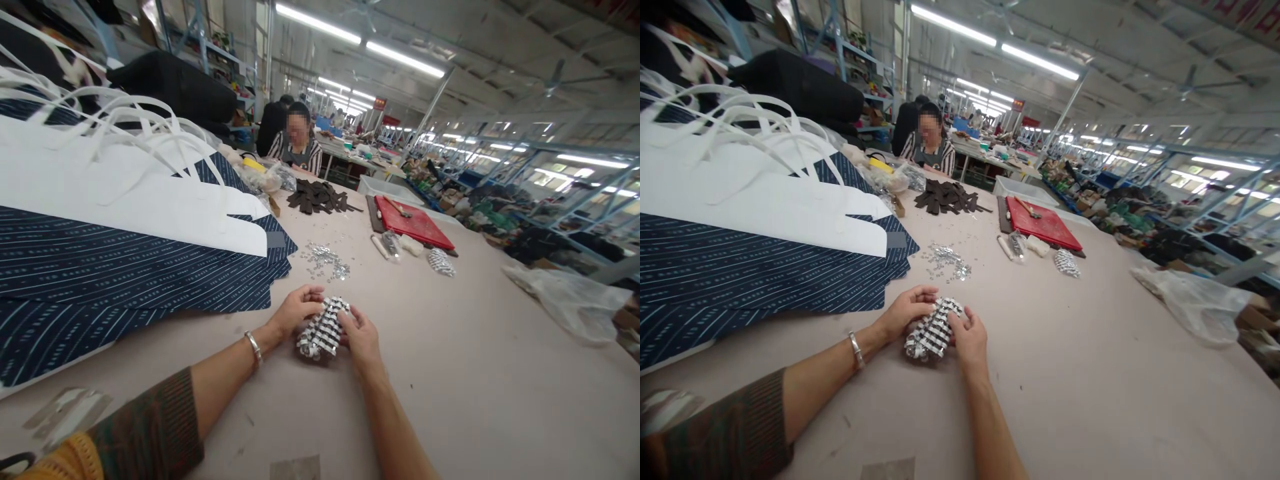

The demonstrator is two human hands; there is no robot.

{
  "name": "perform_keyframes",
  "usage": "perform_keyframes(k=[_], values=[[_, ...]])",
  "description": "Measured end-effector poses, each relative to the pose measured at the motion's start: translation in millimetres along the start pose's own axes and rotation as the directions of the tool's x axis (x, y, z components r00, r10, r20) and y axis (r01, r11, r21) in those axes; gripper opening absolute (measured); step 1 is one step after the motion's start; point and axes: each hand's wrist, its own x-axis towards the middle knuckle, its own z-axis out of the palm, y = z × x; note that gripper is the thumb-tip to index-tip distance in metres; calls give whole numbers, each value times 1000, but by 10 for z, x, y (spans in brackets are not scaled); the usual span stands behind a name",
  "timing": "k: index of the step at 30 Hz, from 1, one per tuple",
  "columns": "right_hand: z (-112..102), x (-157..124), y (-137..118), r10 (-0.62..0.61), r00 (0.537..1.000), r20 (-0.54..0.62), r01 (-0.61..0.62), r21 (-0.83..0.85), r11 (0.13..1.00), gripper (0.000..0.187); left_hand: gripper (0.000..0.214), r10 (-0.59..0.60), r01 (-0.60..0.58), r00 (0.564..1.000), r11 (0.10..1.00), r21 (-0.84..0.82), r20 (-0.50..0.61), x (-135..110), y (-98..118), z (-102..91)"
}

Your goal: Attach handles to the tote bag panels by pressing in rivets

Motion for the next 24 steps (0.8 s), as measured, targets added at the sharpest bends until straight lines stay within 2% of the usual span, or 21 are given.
perform_keyframes(k=[3,6,9,13,15,18,24], values=[[60,-60,-62,-29,1000,10,28,55,998,56,41,-29,31,998,999,-24,62,-48,52,27],[108,-136,-100,-74,997,-22,75,45,996,46,39,-32,28,994,999,30,108,-90,100,74],[194,-161,-105,-95,989,-117,92,-24,995,41,38,1,-8,997,995,101,73,-107,104,106],[366,-115,-96,-109,971,-210,87,-111,990,42,34,66,-59,997,982,181,-31,-102,63,103],[435,-86,-98,-122,968,-220,93,-136,986,43,31,96,-80,993,975,209,-67,-95,52,88],[478,-59,-109,-139,968,-209,108,-151,983,44,30,124,-107,990,970,217,-67,-84,53,70],[418,-32,-67,-143,971,-190,126,-99,987,47,33,131,-123,991,976,178,-32,-62,23,73]])
